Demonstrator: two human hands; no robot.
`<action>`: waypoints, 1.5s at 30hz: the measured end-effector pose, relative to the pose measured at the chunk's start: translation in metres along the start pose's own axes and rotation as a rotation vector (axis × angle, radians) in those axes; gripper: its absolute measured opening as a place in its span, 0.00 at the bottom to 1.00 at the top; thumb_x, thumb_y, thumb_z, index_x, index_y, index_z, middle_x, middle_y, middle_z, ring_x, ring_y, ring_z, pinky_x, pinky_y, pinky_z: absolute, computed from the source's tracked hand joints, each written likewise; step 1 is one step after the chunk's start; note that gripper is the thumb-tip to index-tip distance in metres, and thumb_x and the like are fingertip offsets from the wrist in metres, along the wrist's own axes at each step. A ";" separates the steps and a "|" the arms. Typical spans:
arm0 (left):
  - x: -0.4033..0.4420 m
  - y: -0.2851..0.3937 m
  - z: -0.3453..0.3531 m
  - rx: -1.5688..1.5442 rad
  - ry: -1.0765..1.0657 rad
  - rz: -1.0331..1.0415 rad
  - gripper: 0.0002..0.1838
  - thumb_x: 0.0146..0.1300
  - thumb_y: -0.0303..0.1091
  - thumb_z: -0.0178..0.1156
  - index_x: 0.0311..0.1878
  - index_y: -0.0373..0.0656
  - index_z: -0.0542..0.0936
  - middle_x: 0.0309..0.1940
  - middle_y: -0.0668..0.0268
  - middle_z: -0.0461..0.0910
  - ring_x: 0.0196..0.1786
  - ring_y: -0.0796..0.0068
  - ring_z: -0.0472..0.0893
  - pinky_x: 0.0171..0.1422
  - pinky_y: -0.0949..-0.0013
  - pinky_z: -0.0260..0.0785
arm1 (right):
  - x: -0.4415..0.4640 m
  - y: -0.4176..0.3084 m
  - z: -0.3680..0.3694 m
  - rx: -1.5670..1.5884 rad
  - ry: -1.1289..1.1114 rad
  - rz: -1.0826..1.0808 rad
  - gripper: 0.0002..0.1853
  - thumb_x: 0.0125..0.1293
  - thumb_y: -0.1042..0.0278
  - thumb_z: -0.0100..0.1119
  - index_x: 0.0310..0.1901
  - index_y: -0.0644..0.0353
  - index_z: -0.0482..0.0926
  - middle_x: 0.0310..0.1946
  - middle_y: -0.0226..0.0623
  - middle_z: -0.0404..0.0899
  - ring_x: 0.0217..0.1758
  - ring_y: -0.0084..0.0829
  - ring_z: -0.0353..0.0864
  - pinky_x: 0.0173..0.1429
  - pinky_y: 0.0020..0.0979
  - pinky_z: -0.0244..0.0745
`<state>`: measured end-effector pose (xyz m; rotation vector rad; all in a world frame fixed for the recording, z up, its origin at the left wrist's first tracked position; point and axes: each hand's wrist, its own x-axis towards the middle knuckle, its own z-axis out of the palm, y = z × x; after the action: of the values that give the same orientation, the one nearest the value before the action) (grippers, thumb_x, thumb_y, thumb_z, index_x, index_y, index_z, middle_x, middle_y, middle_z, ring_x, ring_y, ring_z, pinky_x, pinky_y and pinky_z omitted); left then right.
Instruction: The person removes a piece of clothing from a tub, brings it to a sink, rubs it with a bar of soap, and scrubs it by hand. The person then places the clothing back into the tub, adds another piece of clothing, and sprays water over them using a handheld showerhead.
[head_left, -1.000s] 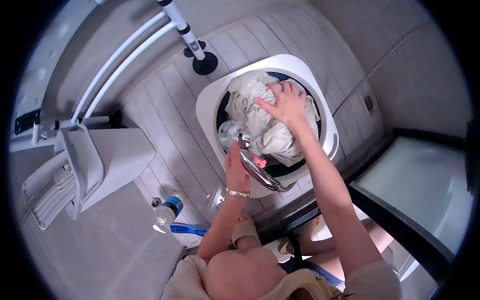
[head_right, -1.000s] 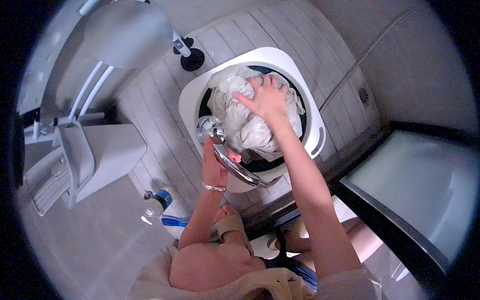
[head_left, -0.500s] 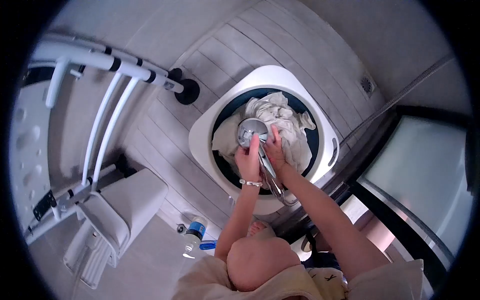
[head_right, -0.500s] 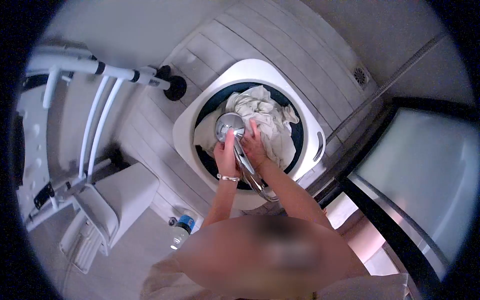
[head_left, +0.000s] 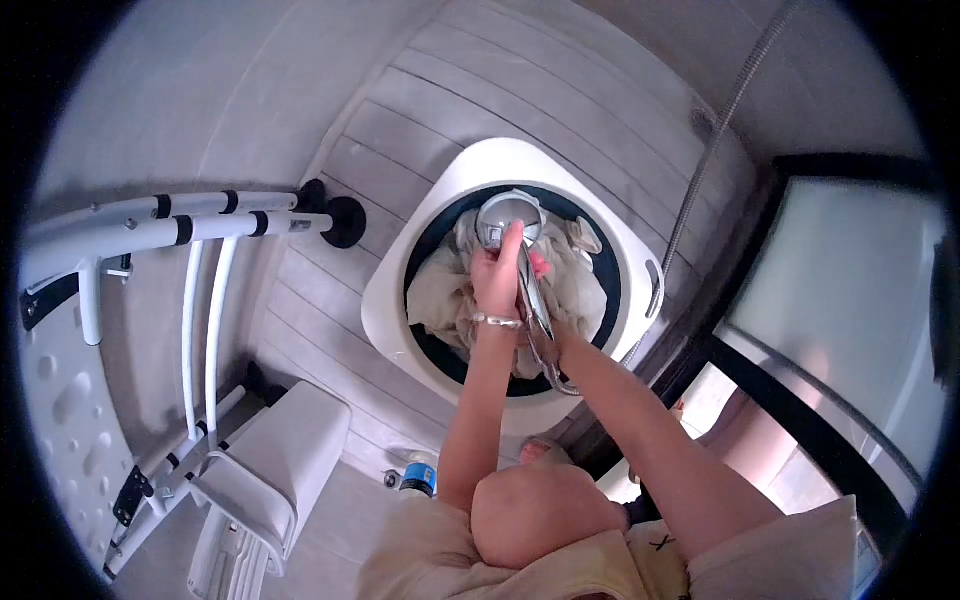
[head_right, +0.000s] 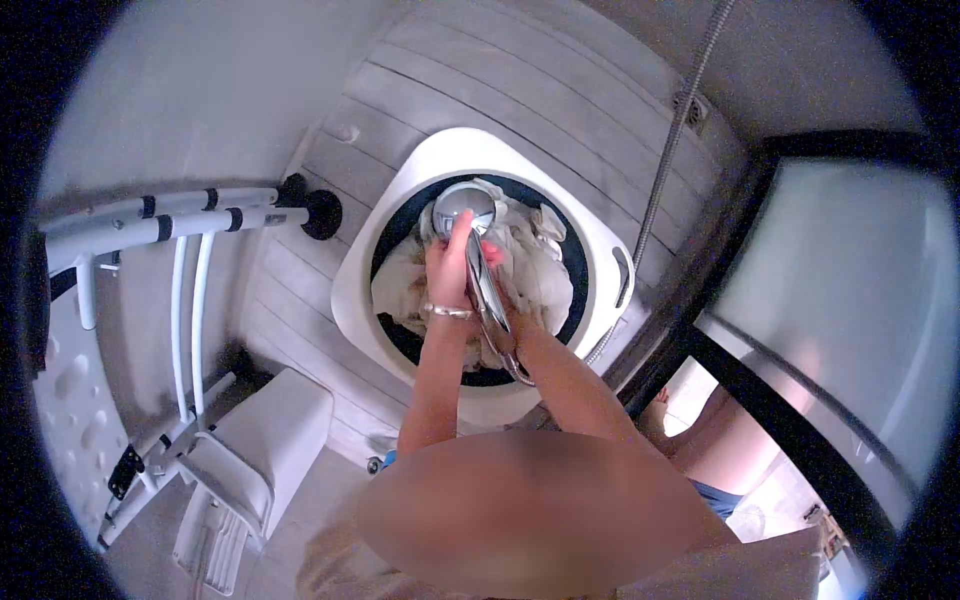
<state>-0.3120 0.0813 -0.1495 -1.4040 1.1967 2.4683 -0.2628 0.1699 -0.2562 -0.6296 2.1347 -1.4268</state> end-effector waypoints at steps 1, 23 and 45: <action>0.000 -0.002 0.000 0.036 -0.009 0.023 0.16 0.56 0.43 0.61 0.33 0.37 0.74 0.18 0.65 0.75 0.15 0.77 0.74 0.19 0.74 0.68 | -0.003 0.000 0.000 0.003 0.002 0.001 0.20 0.56 0.70 0.50 0.52 0.59 0.70 0.60 0.45 0.58 0.63 0.45 0.55 0.65 0.38 0.53; -0.012 0.003 -0.017 -0.019 0.036 0.289 0.28 0.45 0.52 0.67 0.34 0.31 0.78 0.24 0.63 0.78 0.28 0.76 0.77 0.31 0.74 0.69 | -0.009 -0.072 -0.097 -0.131 0.096 -0.396 0.15 0.62 0.61 0.51 0.46 0.59 0.74 0.46 0.36 0.75 0.48 0.30 0.73 0.55 0.28 0.65; 0.005 -0.008 -0.045 1.594 0.442 0.925 0.41 0.42 0.70 0.56 0.51 0.43 0.73 0.51 0.50 0.71 0.51 0.55 0.72 0.54 0.55 0.60 | -0.012 -0.070 -0.127 -0.828 0.285 0.012 0.28 0.61 0.48 0.47 0.59 0.54 0.62 0.32 0.48 0.78 0.31 0.47 0.79 0.35 0.42 0.74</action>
<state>-0.2800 0.0561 -0.1711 -0.7951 3.1401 0.4188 -0.3257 0.2424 -0.1470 -0.7144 2.9484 -0.5882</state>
